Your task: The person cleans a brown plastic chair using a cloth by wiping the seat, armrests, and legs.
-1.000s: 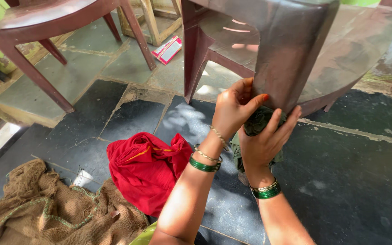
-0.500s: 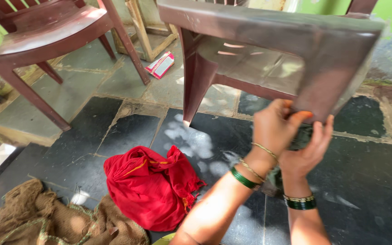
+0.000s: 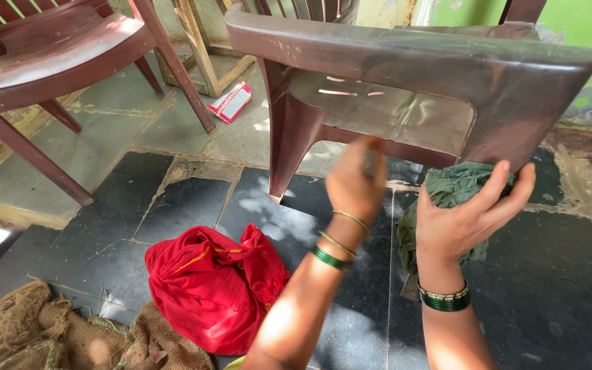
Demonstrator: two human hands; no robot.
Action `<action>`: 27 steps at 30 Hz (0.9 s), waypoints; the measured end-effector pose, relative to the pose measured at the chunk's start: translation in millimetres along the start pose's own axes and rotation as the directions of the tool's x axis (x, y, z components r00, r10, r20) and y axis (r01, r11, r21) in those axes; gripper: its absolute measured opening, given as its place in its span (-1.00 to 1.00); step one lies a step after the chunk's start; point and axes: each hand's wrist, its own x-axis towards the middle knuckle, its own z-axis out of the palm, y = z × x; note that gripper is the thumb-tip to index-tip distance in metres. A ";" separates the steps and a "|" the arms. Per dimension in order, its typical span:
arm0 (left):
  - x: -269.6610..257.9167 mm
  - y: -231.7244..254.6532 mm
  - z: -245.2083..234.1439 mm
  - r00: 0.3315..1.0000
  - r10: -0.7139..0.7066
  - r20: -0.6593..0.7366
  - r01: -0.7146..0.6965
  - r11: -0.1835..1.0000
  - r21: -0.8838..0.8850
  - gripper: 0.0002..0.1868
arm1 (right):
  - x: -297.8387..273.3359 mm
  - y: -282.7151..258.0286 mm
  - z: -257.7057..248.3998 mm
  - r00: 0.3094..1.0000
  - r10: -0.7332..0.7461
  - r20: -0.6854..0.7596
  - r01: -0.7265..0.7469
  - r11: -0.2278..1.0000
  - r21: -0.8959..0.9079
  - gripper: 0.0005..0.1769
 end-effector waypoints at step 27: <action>10.9 -83.4 71.3 0.814 0.483 0.323 -0.580 0.701 0.416 -0.49 | 12.6 93.1 -0.8 0.990 -0.032 -0.135 0.031 0.999 -0.009 -0.42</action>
